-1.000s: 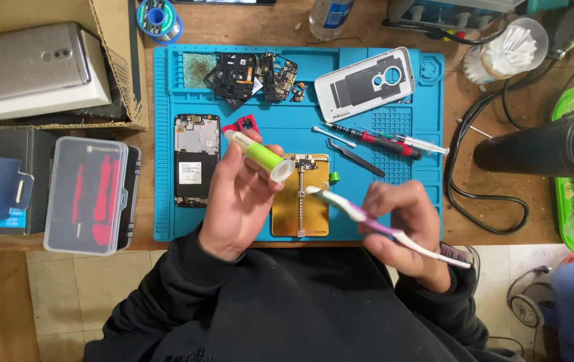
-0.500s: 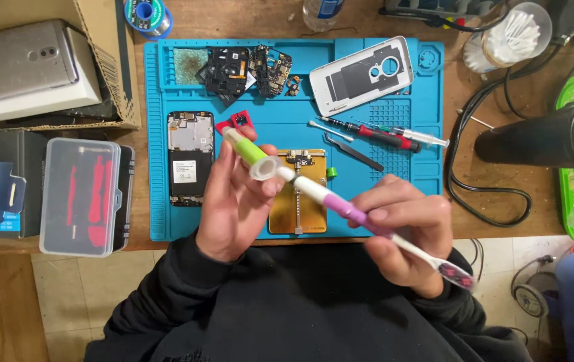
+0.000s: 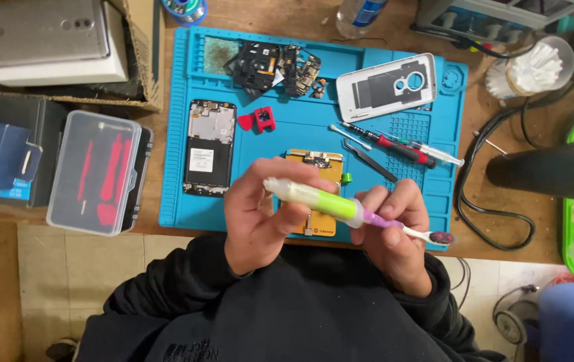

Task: Repairing a mobile phone component using tweezers, a syringe, and a cleaning brush on a repair mat.

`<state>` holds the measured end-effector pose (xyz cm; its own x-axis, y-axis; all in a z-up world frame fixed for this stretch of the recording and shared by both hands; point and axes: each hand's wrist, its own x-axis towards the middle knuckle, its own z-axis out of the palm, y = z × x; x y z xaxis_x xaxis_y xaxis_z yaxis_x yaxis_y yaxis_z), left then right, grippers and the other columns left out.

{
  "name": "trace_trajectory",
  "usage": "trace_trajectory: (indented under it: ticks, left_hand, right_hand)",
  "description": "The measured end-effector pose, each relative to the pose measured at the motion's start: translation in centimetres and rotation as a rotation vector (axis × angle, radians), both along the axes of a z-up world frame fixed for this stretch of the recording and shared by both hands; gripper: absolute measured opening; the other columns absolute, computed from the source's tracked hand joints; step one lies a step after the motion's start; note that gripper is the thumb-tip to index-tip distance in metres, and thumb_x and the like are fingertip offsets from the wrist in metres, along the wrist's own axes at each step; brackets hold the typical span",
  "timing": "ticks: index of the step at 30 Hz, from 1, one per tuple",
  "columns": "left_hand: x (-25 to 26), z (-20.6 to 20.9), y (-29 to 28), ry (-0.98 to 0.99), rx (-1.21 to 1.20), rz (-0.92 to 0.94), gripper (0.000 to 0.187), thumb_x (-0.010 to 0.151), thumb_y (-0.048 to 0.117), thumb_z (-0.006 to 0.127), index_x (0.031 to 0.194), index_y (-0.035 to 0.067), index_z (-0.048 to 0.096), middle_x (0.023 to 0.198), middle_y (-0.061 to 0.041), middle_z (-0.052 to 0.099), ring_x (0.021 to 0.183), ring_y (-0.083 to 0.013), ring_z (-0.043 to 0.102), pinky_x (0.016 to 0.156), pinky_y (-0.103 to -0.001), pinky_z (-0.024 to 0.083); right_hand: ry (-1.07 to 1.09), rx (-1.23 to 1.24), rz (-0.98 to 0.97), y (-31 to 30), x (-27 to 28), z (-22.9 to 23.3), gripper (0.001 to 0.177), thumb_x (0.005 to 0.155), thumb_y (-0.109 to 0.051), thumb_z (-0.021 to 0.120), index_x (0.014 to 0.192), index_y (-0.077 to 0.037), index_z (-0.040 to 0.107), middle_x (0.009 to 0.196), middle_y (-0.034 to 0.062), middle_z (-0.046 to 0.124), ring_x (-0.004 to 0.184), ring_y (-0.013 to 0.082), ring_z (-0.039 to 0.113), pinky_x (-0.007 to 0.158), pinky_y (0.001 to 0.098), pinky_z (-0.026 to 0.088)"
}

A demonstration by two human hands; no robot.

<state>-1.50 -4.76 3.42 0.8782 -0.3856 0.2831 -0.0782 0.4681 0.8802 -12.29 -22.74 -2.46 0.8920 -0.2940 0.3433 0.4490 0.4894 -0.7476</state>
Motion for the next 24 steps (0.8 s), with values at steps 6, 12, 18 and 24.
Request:
trace_trajectory:
  ticks: [6,12,18,24]
  left_hand:
    - [0.2,0.6,0.9,-0.183,0.153,0.020,0.038,0.100,0.048,0.090,0.121,0.016,0.089,0.105,-0.003,0.087,0.088,-0.0163,0.071,0.084,-0.028,0.061]
    - [-0.2,0.6,1.1,-0.182,0.192,-0.004,0.035,0.099,0.048,0.092,0.124,0.024,0.089,0.115,0.002,0.089,0.094,-0.0134,0.074,0.090,-0.027,0.064]
    - [-0.1,0.7,1.1,-0.176,0.205,-0.021,0.034,0.103,0.050,0.088,0.126,0.025,0.087,0.108,0.000,0.087,0.090,-0.0156,0.073,0.088,-0.030,0.064]
    - [-0.5,1.1,2.0,-0.249,0.351,-0.046,0.027,0.114,0.050,0.072,0.126,0.026,0.078,0.125,0.009,0.088,0.108,-0.0109,0.082,0.105,-0.030,0.056]
  right_hand:
    - [-0.015,0.099,-0.023,0.2,-0.2,-0.3,0.034,0.104,-0.025,0.082,0.116,-0.011,0.053,0.091,0.0229,0.072,0.061,0.0286,0.070,0.057,0.0379,0.057]
    - [-0.001,0.055,-0.111,-0.8,-1.8,-2.5,0.033,0.104,-0.026,0.085,0.108,-0.011,0.057,0.096,0.0237,0.072,0.064,0.0314,0.072,0.055,0.0374,0.060]
    - [0.025,0.074,-0.141,0.1,-1.7,-1.2,0.034,0.103,-0.024,0.088,0.105,-0.011,0.057,0.097,0.0221,0.072,0.068,0.0294,0.075,0.057,0.0368,0.066]
    - [0.108,0.020,-0.095,-0.1,-2.6,-0.7,0.024,0.113,-0.026,0.086,0.115,-0.013,0.065,0.109,0.0132,0.073,0.072,0.0357,0.075,0.064,0.0437,0.071]
